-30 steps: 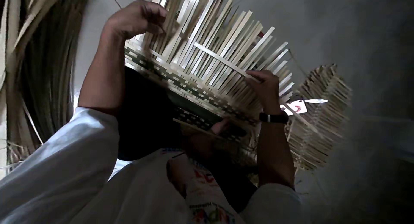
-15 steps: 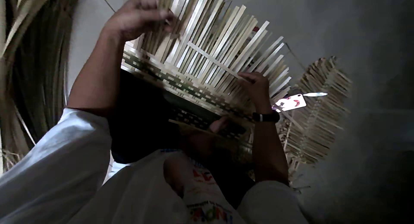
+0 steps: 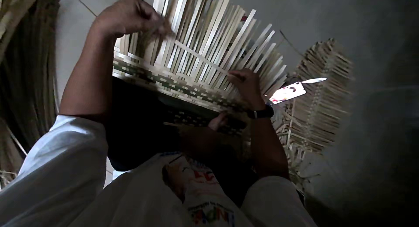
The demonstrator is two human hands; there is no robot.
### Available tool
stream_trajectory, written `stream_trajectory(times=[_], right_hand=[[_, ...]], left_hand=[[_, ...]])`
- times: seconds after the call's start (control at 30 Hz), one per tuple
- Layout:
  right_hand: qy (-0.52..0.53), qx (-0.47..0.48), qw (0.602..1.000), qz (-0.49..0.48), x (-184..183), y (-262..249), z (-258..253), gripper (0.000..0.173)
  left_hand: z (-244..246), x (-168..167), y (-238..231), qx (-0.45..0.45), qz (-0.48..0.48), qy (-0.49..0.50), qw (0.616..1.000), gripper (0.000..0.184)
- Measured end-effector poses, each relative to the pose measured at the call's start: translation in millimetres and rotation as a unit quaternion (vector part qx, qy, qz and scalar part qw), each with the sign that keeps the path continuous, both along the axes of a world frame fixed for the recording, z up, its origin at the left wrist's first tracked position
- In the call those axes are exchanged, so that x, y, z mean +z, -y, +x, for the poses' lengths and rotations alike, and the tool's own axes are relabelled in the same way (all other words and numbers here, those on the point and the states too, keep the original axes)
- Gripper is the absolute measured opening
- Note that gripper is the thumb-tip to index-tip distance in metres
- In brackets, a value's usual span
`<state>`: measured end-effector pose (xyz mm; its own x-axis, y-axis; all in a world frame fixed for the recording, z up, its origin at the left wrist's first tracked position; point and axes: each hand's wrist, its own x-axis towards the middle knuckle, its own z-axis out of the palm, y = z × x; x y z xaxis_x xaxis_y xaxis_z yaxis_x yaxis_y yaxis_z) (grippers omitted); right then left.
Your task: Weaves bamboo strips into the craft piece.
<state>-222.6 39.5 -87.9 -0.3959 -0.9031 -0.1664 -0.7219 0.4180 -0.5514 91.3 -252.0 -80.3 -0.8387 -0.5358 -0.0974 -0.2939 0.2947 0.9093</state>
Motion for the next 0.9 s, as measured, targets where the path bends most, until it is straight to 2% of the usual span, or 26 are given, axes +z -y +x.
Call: stream_trajectory(times=[0.1,0.23,0.3,0.37,0.43,0.5,0.57,0.63,0.77,0.9], right_hand=[[0.008,-0.007,1.0,-0.014,6,3,3,0.029],[0.0,-0.004,0.998,-0.064,25,12,10,0.027],[-0.014,0.035,0.994,-0.102,31,22,9,0.026],[-0.015,0.075,0.988,-0.132,28,39,14,0.026],[-0.026,0.096,0.984,-0.145,19,61,28,0.025],[-0.041,0.091,0.986,-0.136,9,77,45,0.025],[-0.052,0.073,0.989,-0.118,1,83,58,0.026],[-0.059,0.059,0.99,-0.111,-4,78,65,0.026],[-0.054,0.057,0.994,-0.072,-5,68,71,0.028],[-0.074,0.087,0.989,-0.096,-7,75,78,0.027]], left_hand=[[14,-2,10,0.085,-0.028,-0.013,0.996,0.01],[36,-5,8,0.145,-0.028,-0.054,0.988,0.005],[51,-12,14,0.165,-0.007,-0.04,0.985,0.02],[69,-23,25,0.18,-0.008,-0.033,0.983,0.024],[84,-22,25,0.23,-0.028,-0.036,0.972,0.014],[84,-11,20,0.293,-0.043,-0.012,0.955,0.017],[72,-16,36,0.334,-0.018,-0.005,0.942,0.023],[58,-23,54,0.338,0.028,-0.006,0.941,0.025],[43,-36,72,0.342,0.113,0.01,0.933,0.016],[49,-45,71,0.346,0.133,0.035,0.928,0.027]])
